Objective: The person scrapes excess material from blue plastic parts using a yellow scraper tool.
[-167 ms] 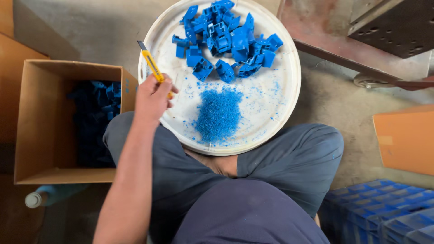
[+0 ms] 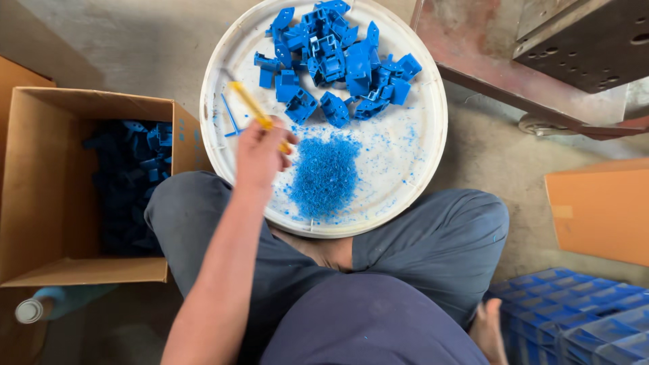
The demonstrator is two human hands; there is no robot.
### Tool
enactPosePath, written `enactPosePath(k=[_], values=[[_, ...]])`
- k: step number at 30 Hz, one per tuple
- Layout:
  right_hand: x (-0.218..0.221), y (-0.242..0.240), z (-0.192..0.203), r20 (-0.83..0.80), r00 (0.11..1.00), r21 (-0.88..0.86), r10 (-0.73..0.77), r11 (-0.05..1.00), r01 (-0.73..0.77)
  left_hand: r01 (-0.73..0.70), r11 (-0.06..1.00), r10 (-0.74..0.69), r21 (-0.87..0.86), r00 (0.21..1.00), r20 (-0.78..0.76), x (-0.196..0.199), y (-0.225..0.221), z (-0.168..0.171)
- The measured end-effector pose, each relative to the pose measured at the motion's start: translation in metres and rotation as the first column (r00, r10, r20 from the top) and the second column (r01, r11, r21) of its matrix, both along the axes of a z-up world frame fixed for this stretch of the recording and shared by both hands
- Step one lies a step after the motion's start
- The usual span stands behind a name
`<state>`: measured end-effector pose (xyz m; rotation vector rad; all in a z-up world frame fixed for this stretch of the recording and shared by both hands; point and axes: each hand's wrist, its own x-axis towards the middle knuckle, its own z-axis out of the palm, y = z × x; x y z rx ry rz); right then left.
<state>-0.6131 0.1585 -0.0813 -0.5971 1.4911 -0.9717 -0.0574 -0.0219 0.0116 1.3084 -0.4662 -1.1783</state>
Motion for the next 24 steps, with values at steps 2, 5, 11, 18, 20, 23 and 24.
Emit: enactPosePath(k=[2,5,11,18,20,23,24], values=[[0.018,-0.034,0.055,-0.179,0.981,-0.157,0.070,0.983,-0.098,0.110,0.994,-0.111,0.017,0.990,0.087,-0.032,-0.007,-0.007],[0.072,-0.105,0.141,-0.989,0.128,-0.145,-0.074,0.641,-0.753,0.489,0.872,-0.406,-0.010,0.735,0.543,-0.066,-0.001,-0.010],[0.256,-0.208,0.144,-0.568,0.433,-0.106,0.700,0.459,-0.882,0.827,0.557,-0.785,0.081,0.492,0.377,-0.085,0.014,-0.008],[0.370,-0.305,0.117,-0.299,0.756,-0.267,0.581,0.710,-0.652,0.393,0.874,-0.476,0.287,0.570,0.669,-0.043,-0.002,-0.013],[0.393,-0.321,0.114,-0.637,0.588,-0.257,0.498,0.582,-0.771,0.113,0.976,-0.212,0.184,0.670,0.712,-0.037,-0.010,-0.005],[0.416,-0.320,0.106,-0.902,0.316,-0.164,0.294,0.444,-0.881,-0.166,0.983,0.099,0.083,0.848,0.521,-0.024,-0.021,0.005],[0.423,-0.319,0.103,-0.924,0.269,-0.138,0.272,0.419,-0.897,-0.161,0.984,0.096,0.081,0.849,0.520,-0.022,-0.023,0.006]])
